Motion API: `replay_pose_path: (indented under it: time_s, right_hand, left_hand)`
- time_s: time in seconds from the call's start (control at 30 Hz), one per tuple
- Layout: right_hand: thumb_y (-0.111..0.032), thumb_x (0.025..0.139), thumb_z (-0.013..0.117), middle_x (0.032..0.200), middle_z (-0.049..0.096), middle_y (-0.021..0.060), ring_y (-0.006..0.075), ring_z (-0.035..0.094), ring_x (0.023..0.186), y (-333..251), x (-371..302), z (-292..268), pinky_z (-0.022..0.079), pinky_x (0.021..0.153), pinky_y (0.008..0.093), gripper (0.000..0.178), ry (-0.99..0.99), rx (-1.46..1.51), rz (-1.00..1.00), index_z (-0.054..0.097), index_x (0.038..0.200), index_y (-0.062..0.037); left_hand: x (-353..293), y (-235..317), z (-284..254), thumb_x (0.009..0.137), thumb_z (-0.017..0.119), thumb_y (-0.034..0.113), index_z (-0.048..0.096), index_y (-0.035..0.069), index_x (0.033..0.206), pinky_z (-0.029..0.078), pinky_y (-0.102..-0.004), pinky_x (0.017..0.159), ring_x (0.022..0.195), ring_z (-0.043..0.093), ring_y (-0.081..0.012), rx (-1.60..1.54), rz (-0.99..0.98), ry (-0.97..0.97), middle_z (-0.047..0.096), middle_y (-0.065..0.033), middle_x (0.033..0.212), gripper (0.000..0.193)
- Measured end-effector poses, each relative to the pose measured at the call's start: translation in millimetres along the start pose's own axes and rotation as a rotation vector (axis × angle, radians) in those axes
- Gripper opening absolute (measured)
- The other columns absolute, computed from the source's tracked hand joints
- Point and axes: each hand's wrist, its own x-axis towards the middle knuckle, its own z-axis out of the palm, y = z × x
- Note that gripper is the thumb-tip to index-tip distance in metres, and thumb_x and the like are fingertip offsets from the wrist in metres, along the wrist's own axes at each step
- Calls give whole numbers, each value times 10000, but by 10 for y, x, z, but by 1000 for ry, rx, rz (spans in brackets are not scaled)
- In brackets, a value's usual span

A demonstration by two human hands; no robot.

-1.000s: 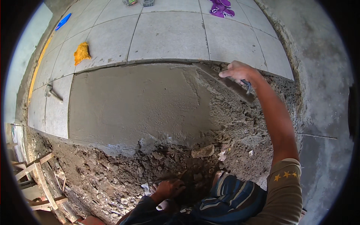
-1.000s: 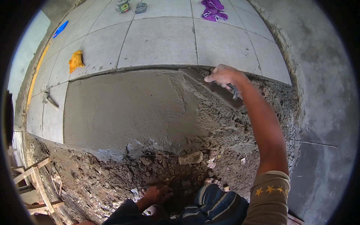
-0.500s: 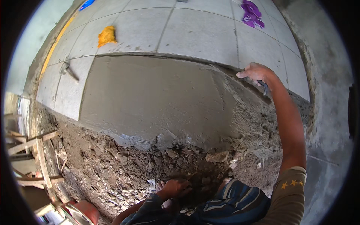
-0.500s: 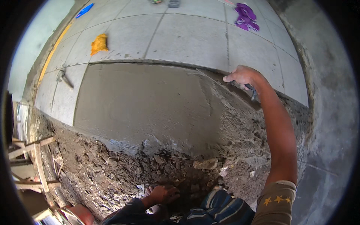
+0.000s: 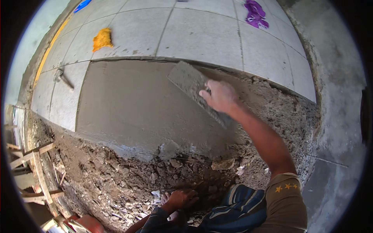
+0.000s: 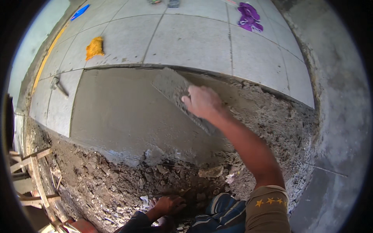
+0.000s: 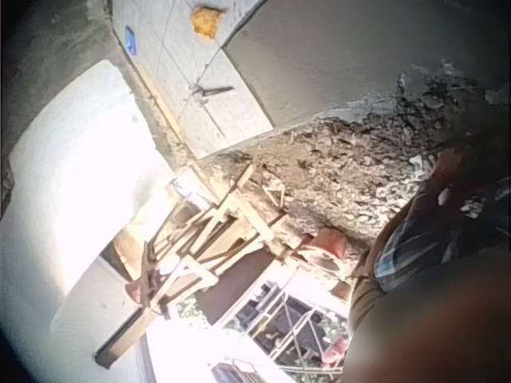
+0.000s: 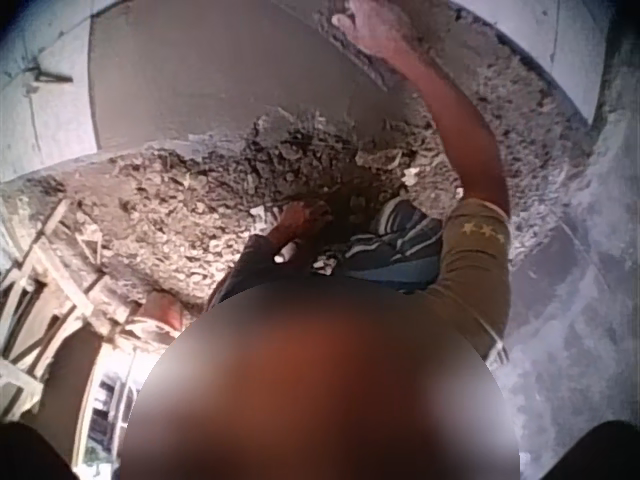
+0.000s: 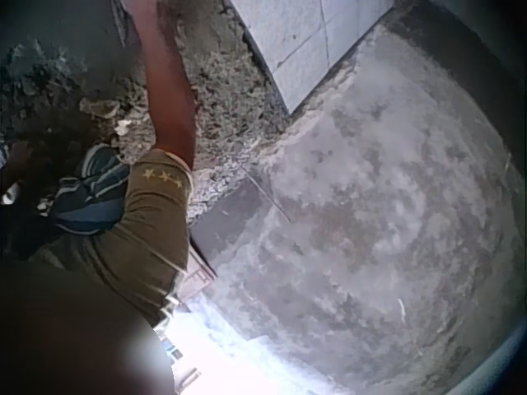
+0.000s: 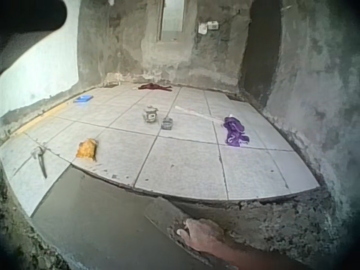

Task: Smooth wet concrete next to floor tiles using a hand trowel.

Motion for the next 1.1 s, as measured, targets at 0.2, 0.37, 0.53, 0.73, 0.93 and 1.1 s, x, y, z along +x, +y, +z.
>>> replay_pose_path:
  time_s: [0.2, 0.37, 0.53, 0.73, 0.93, 1.1]
  right_hand:
    - [-373, 995, 601, 1003, 725, 267, 460, 698, 994, 839, -655, 75, 545, 875, 559, 371, 91, -124, 293, 665, 986, -7]
    - [-393, 994, 615, 1046, 726, 261, 459, 694, 1021, 1585, -1042, -122, 545, 911, 535, 418, 207, -130, 444, 670, 1079, 12]
    - [-392, 989, 626, 1092, 717, 265, 451, 684, 1059, 1164, -983, 19, 537, 931, 530, 430, 149, -11, 477, 667, 1110, 19]
    - [-366, 1001, 600, 1067, 717, 258, 446, 690, 1048, 763, -573, 291, 544, 916, 531, 371, 121, 91, 415, 664, 1038, -3]
    - [-388, 995, 593, 1043, 729, 250, 447, 699, 1027, -47, -257, 362, 547, 895, 543, 392, -62, 148, 274, 685, 1073, -16]
    - [-421, 971, 632, 1092, 725, 255, 440, 692, 1047, 297, -440, 305, 542, 900, 529, 423, 59, 165, 302, 701, 1044, -10]
  left_hand:
    - [50, 73, -57, 930, 724, 387, 720, 156, 1029, 576, -458, 583, 734, 719, -337, 31, -15, -50, 729, -93, 873, 251]
    - [64, 95, -44, 932, 723, 385, 729, 149, 1038, 581, -459, 602, 744, 721, -333, 53, -20, -75, 735, -93, 883, 259]
    - [7, 117, -101, 955, 691, 367, 698, 122, 1024, 576, -458, 608, 758, 716, -344, 60, -28, -61, 726, -107, 891, 255]
    - [59, 59, 7, 946, 702, 371, 689, 128, 1033, 576, -461, 595, 738, 715, -350, 55, -7, -60, 724, -113, 883, 259]
    - [30, 31, 45, 946, 697, 387, 685, 126, 1029, 575, -472, 589, 749, 717, -356, 81, -23, -79, 725, -118, 900, 274]
    - [-32, 80, -48, 951, 701, 365, 714, 152, 1034, 575, -452, 606, 746, 712, -331, 56, -2, 18, 716, -98, 872, 229]
